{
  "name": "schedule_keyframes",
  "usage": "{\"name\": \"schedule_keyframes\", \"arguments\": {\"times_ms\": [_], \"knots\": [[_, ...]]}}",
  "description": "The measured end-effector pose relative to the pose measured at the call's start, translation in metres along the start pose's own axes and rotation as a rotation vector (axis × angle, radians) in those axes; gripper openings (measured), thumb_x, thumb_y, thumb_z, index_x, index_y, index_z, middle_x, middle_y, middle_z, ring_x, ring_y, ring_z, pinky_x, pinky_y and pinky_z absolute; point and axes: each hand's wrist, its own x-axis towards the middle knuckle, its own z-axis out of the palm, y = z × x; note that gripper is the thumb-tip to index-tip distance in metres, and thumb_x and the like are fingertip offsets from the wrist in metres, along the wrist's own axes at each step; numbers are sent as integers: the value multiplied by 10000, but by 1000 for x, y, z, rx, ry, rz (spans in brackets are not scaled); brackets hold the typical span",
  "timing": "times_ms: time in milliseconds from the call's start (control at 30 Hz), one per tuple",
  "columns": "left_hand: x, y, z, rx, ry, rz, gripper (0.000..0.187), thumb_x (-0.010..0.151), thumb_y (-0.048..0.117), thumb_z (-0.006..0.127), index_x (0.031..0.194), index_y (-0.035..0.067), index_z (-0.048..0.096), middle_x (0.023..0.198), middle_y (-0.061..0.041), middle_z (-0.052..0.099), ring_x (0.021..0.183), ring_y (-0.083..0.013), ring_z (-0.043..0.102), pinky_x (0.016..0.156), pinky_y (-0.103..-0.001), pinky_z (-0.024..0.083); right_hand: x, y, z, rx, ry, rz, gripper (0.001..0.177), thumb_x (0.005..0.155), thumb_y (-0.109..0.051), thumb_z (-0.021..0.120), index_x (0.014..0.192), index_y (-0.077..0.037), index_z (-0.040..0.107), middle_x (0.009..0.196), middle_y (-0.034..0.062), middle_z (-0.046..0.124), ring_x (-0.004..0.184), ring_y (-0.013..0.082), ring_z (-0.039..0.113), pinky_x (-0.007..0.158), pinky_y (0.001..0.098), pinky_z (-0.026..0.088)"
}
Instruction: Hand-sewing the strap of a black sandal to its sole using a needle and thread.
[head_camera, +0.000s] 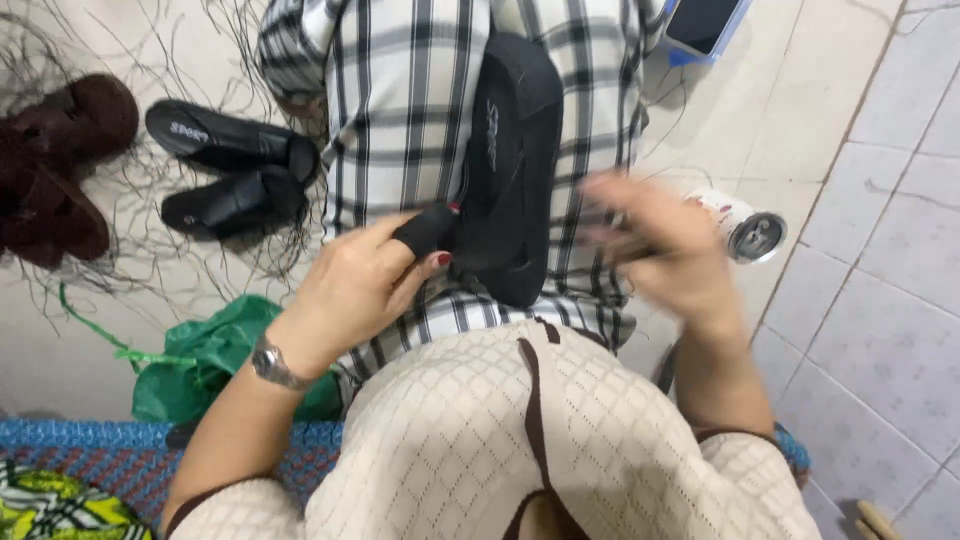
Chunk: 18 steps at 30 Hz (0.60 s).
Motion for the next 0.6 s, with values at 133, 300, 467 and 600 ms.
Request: {"name": "schedule_keyframes", "arguments": {"times_ms": [133,300,467,600], "knots": [[-1,19,-28,4,-311,-522,472,906,413,692,668,9,640,567,-225,665,602,-450,677,536,-512,479,13,1,37,-161,-8,-38,214,887,-191,782,976,2,761,778,149,743,664,317,710,597,359,541],[11,16,19,-980,-204,-189,186,921,254,689,928,92,781,848,-103,781,811,-287,749,708,-398,606,15,0,39,-115,68,55,41,889,-89,798,855,-91,776,600,18,675,518,213,614,552,277,492],[14,-7,3,425,158,34,554,981,459,683,594,85,556,761,-90,501,644,-315,584,594,-405,487,15,-6,44,-124,91,38,50,888,-50,763,854,-85,773,553,47,643,475,228,573,510,290,469],[-21,-8,3,207,-58,-50,512,972,360,663,570,59,564,676,-97,486,594,-370,599,523,-451,477,16,5,65,-52,85,-30,92,902,-84,742,817,-87,777,509,29,628,443,172,540,471,256,428]]}}
